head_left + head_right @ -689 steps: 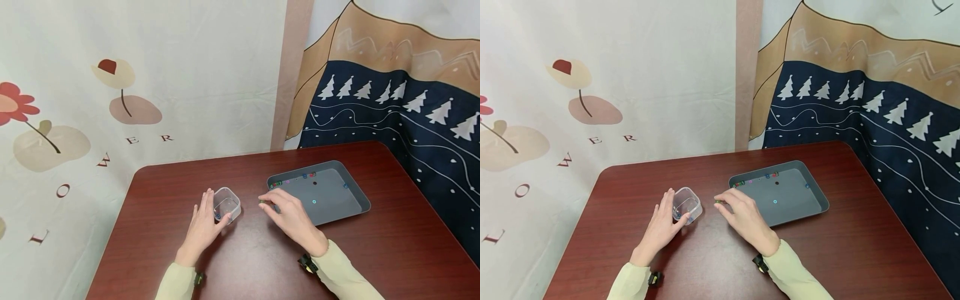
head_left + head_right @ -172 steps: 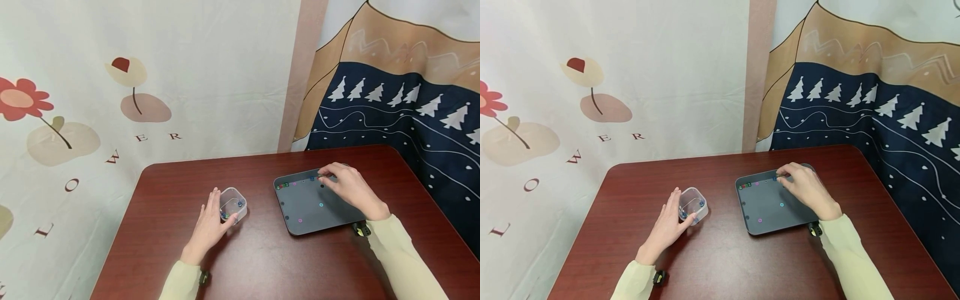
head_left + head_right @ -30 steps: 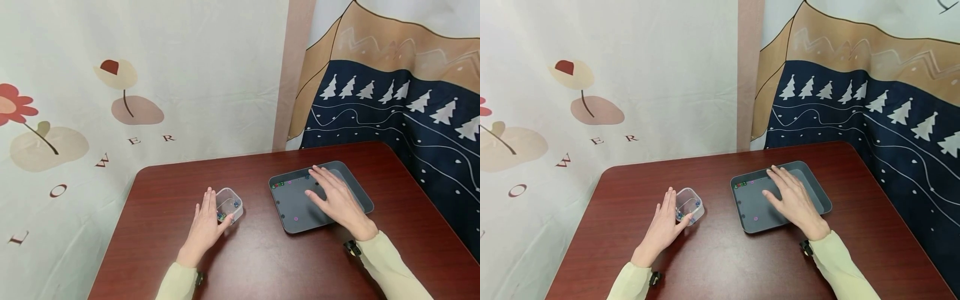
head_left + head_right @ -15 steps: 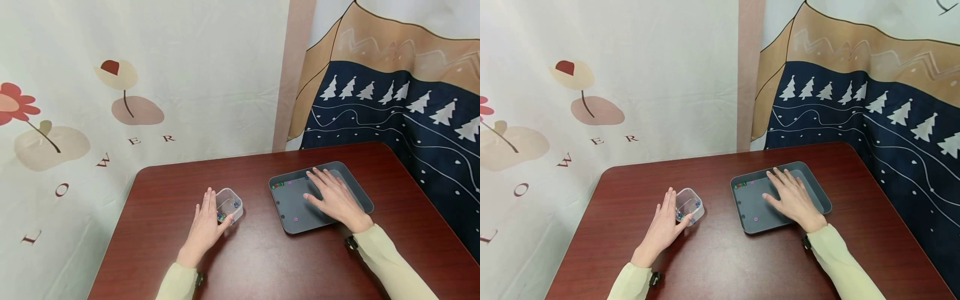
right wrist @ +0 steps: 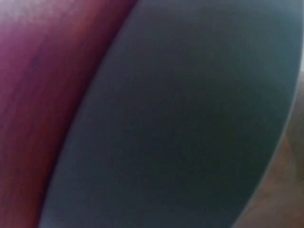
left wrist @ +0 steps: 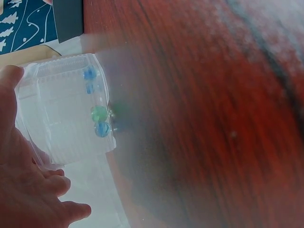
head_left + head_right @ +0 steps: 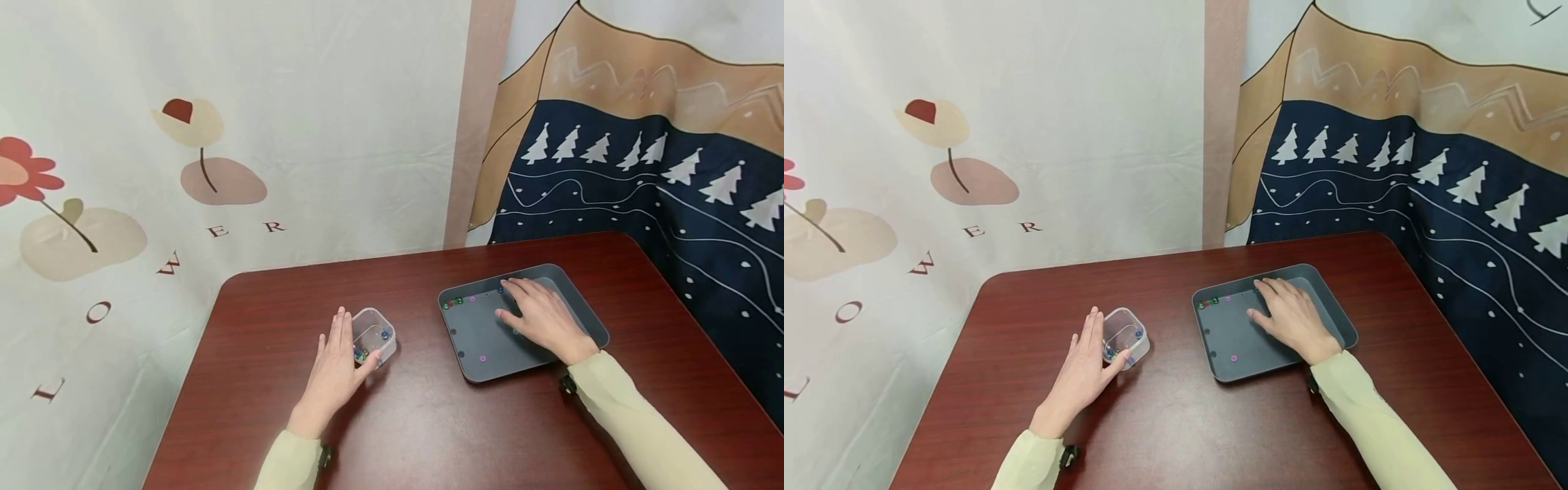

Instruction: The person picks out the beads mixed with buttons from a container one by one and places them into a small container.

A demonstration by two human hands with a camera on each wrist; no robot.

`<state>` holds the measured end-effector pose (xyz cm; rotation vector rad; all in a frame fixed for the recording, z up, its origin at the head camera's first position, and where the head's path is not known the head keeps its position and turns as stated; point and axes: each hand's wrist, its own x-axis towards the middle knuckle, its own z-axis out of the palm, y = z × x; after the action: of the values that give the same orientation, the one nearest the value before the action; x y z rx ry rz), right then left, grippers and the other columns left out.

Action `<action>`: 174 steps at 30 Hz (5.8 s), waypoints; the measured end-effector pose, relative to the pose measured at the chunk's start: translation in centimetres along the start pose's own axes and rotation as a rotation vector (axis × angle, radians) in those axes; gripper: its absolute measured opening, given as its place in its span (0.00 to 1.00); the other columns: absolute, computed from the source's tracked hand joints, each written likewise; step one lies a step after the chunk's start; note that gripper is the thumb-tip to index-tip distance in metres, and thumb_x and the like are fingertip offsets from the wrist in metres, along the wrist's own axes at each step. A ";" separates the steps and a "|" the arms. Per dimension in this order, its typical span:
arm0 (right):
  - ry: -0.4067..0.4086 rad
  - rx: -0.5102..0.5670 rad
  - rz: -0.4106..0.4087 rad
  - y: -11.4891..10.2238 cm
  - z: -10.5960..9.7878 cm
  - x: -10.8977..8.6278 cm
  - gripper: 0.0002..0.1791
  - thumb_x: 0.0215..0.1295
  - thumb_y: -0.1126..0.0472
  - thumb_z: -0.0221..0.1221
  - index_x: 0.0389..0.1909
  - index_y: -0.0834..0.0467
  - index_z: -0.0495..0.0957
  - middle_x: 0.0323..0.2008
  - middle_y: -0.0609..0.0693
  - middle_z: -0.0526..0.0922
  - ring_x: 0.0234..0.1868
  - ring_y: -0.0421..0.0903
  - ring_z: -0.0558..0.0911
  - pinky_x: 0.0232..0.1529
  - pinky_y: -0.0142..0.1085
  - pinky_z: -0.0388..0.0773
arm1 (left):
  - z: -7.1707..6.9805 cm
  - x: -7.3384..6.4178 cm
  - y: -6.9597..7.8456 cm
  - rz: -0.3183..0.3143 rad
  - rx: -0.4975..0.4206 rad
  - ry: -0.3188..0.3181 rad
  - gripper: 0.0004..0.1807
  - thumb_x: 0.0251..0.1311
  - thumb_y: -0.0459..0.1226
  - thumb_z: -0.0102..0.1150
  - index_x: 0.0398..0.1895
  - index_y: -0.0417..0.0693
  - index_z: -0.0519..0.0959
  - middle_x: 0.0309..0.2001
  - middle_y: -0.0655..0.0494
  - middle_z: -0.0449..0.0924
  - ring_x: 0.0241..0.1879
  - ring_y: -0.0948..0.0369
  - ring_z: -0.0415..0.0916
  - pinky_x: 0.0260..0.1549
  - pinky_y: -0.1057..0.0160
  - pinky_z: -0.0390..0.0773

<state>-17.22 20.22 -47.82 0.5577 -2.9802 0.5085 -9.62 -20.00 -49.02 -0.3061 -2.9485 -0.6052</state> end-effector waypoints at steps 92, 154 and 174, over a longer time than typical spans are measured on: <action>0.030 0.126 -0.056 1.1 0.4 0.2 0.13 0.69 0.67 0.66 0.53 0.64 0.85 0.53 0.61 0.84 0.53 0.57 0.81 0.58 0.56 0.78 | 0.2 -0.1 -0.1 -0.010 -0.011 0.004 0.54 0.67 0.56 0.62 0.79 0.27 0.51 0.81 0.35 0.48 0.79 0.41 0.51 0.69 0.31 0.58; 0.341 0.410 -0.302 -13.4 -0.1 -0.2 0.12 0.66 0.60 0.70 0.50 0.54 0.86 0.49 0.46 0.83 0.49 0.43 0.81 0.45 0.39 0.81 | 0.1 -0.1 0.0 -0.012 -0.015 0.012 0.54 0.65 0.56 0.63 0.79 0.27 0.53 0.81 0.35 0.48 0.79 0.42 0.51 0.69 0.31 0.59; 0.300 0.462 -0.385 -18.0 2.0 2.6 0.11 0.69 0.59 0.68 0.50 0.55 0.86 0.48 0.45 0.83 0.50 0.42 0.82 0.50 0.39 0.81 | 0.0 0.0 -0.1 0.000 -0.013 0.021 0.53 0.66 0.55 0.64 0.78 0.26 0.53 0.81 0.34 0.48 0.79 0.41 0.52 0.68 0.30 0.60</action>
<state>-13.16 2.76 -43.86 0.9617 -2.3884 1.1285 -9.61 -20.05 -49.10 -0.2995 -2.9251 -0.6242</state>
